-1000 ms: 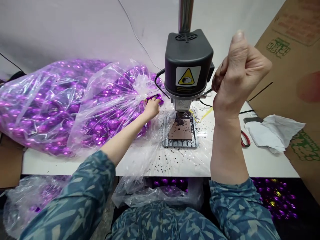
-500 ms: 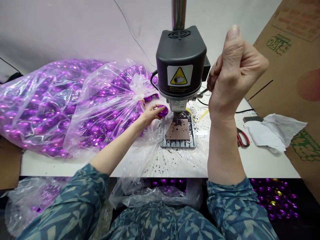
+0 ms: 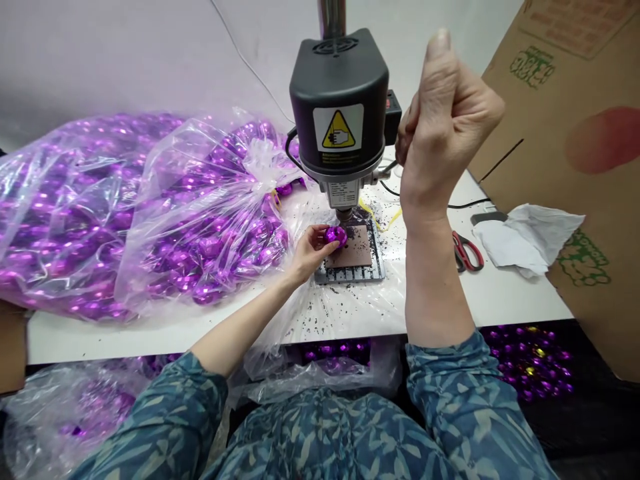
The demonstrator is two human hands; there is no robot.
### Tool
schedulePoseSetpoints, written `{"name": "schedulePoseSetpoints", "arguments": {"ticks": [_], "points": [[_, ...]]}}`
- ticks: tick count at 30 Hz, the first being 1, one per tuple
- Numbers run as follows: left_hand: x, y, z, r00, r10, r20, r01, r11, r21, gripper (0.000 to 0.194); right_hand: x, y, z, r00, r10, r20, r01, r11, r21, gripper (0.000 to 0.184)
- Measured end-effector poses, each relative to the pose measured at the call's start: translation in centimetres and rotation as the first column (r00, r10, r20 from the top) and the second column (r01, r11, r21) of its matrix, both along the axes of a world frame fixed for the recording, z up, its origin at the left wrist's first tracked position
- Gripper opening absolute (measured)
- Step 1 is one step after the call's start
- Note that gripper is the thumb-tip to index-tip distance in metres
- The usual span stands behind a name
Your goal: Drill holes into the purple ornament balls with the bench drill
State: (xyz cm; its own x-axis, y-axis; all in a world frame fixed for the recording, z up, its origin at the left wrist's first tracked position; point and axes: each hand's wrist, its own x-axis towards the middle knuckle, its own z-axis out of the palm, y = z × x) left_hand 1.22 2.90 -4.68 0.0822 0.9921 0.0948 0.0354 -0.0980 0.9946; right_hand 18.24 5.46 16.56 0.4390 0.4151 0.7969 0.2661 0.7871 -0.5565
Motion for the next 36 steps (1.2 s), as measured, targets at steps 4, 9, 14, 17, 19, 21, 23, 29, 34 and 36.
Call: {"name": "schedulePoseSetpoints", "arguments": {"ticks": [4, 9, 14, 17, 19, 21, 23, 29, 34, 36], "points": [[0.4, 0.3, -0.3, 0.999, -0.007, -0.032, 0.008, 0.998, 0.058, 0.055, 0.0, -0.2, 0.0, 1.000, 0.012, 0.000, -0.012, 1.000, 0.024, 0.068], [0.7, 0.6, -0.6, 0.997, -0.028, -0.076, 0.033, 0.997, 0.074, 0.058, -0.2, -0.3, 0.1, 1.000, 0.009, -0.024, -0.007, 0.998, 0.066, 0.066], [1.2, 0.3, -0.7, 0.993, -0.038, -0.114, 0.049, 0.994, 0.098, 0.061, -0.4, -0.3, 0.1, 0.998, -0.058, -0.013, 0.059, 0.996, 0.063, 0.065], [1.6, -0.1, -0.6, 0.981, -0.008, -0.192, 0.035, 0.990, 0.139, 0.059, -0.3, -0.6, 0.1, 0.999, -0.037, -0.012, 0.038, 0.998, 0.053, 0.061], [1.9, -0.3, -0.5, 0.971, 0.006, -0.239, 0.033, 0.987, 0.159, 0.057, -0.3, -0.8, 0.0, 0.997, 0.055, -0.052, -0.050, 0.994, 0.095, 0.058], [2.2, -0.5, -0.3, 0.967, 0.005, -0.254, 0.036, 0.988, 0.153, 0.055, -0.2, -1.0, -0.1, 0.989, 0.125, -0.076, -0.114, 0.984, 0.141, 0.057], [2.4, -0.5, -0.2, 0.971, 0.000, -0.239, 0.035, 0.989, 0.142, 0.054, -0.3, -1.2, -0.3, 0.986, 0.145, -0.081, -0.129, 0.975, 0.179, 0.059], [2.4, -0.4, -0.4, 0.979, -0.020, -0.204, 0.051, 0.988, 0.147, 0.054, -0.5, -3.0, -2.0, 0.986, 0.089, -0.140, -0.072, 0.989, 0.127, 0.063], [2.4, -0.4, -0.5, 0.983, -0.017, -0.183, 0.044, 0.989, 0.143, 0.056, -0.2, -3.5, -4.2, 0.984, 0.078, -0.160, -0.053, 0.986, 0.157, 0.064], [2.4, -0.4, -0.5, 0.984, -0.019, -0.178, 0.044, 0.989, 0.141, 0.056, -0.1, -3.3, -4.7, 0.982, 0.084, -0.167, -0.049, 0.978, 0.202, 0.065]]}}
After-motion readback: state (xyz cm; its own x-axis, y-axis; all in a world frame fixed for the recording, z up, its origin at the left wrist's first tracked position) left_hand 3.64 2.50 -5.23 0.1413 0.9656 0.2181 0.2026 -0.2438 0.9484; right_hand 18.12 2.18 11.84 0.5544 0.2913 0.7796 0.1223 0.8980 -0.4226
